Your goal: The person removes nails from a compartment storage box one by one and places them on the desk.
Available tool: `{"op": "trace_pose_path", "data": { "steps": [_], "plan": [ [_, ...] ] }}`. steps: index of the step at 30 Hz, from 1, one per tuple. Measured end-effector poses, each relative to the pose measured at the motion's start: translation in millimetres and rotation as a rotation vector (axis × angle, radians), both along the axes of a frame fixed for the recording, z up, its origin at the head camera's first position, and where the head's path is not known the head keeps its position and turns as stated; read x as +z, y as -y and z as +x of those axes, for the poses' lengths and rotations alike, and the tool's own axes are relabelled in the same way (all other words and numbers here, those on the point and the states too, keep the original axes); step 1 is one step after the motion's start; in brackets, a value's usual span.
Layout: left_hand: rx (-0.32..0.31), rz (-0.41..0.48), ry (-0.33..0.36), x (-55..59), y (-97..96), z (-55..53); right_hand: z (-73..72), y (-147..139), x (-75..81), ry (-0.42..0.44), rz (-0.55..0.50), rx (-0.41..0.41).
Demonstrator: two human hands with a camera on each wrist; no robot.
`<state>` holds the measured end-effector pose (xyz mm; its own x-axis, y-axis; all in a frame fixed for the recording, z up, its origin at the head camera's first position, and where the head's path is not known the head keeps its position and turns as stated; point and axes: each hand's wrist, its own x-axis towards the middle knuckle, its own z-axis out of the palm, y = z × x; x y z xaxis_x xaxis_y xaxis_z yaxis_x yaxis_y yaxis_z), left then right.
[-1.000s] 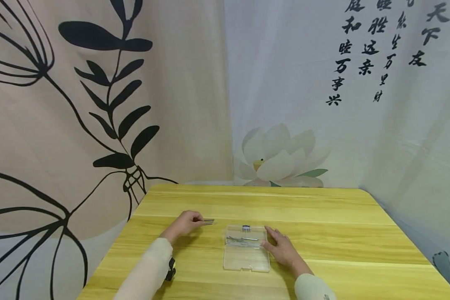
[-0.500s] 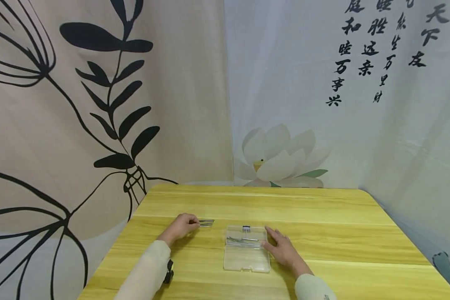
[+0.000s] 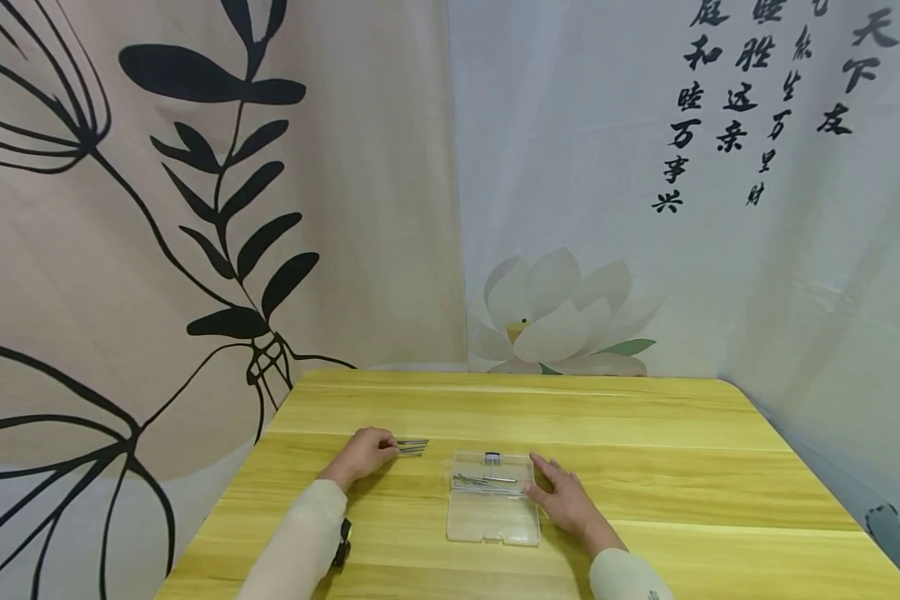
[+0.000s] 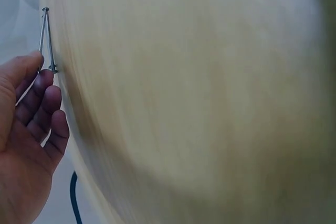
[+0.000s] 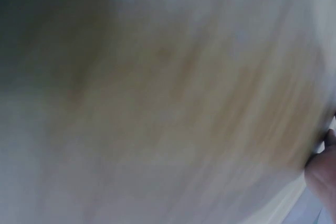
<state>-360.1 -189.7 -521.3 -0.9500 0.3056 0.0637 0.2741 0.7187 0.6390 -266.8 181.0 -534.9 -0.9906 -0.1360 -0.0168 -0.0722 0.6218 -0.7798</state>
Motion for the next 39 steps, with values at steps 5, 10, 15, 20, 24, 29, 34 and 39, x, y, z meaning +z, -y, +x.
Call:
{"op": "trace_pose_path", "data": {
  "steps": [5,10,15,20,24,29,34,39],
  "plan": [
    [0.019,-0.032,-0.005,-1.3,-2.9,-0.7,0.8,-0.1,0.0,-0.004,0.002,0.007],
    [0.033,-0.04,-0.019,-0.5,-3.2,0.2,1.0,-0.6,-0.1,-0.007,0.009,0.009],
    [0.03,-0.045,-0.029,2.9,-4.0,0.0,0.7,-0.1,-0.3,-0.006,0.005,0.009],
    [0.025,-0.033,-0.025,6.9,-7.1,-2.3,-0.2,-0.4,-0.1,-0.009,0.007,0.011],
    [0.011,-0.022,-0.015,10.1,-12.1,-4.1,-0.4,-0.5,-0.7,-0.007,0.006,0.008],
    [-0.028,-0.003,-0.026,15.1,-21.1,-4.8,-0.7,-0.6,-2.3,-0.001,0.008,0.002],
    [-0.082,0.039,-0.029,19.4,-32.5,-5.1,-1.4,-1.0,-3.5,-0.004,0.007,0.003],
    [-0.15,0.07,-0.026,24.5,-44.1,-4.3,-0.8,-0.7,-3.1,-0.008,0.002,0.004]
  ]
}}
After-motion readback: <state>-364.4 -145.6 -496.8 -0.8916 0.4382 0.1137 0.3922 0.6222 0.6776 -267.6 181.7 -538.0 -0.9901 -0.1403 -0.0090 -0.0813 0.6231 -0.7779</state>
